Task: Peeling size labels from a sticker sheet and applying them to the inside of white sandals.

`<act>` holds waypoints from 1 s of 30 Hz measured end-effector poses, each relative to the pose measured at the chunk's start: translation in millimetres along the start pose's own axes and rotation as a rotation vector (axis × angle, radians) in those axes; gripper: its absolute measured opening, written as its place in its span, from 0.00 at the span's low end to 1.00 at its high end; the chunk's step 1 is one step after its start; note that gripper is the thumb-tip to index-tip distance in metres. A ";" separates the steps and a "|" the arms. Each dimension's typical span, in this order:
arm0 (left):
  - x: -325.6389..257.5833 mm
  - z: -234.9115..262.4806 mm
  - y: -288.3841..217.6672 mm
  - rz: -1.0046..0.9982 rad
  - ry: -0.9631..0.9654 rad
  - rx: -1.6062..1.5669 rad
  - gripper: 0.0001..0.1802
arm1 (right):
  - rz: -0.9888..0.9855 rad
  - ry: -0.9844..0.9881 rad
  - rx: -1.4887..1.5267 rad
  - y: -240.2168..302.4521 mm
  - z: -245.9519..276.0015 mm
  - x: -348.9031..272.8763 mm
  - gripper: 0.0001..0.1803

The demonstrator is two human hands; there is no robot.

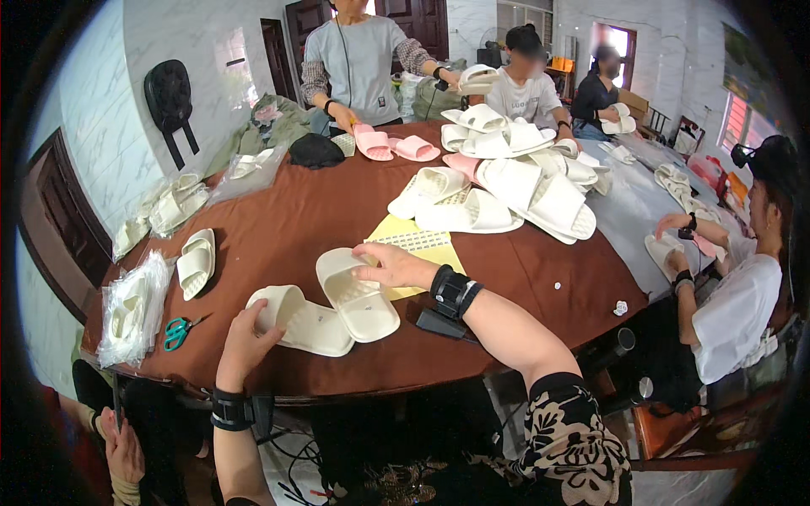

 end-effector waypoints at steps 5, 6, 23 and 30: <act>-6.8 -0.4 1.1 -0.036 -0.063 0.024 0.32 | -0.057 0.069 0.134 5.3 -5.5 5.8 0.31; -6.6 -1.8 0.1 -0.043 -0.081 0.030 0.32 | -0.120 0.109 0.168 5.6 -6.7 5.1 0.31; -20.7 -26.3 -35.7 -0.063 -0.219 0.091 0.30 | -0.052 -0.010 -0.009 29.7 -0.2 -3.4 0.27; -36.9 -28.9 -52.7 0.061 -0.159 -0.042 0.29 | -0.103 -0.274 0.111 27.0 15.2 -6.9 0.31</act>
Point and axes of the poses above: each hand's wrist, its own x-axis towards the middle knuckle, its own z-axis out of the back of the hand, y = z × x, the point moved 5 cm from there along x, towards the middle knuckle, and after that the axes turned 6 degrees about -z, right-handed, at the moved point
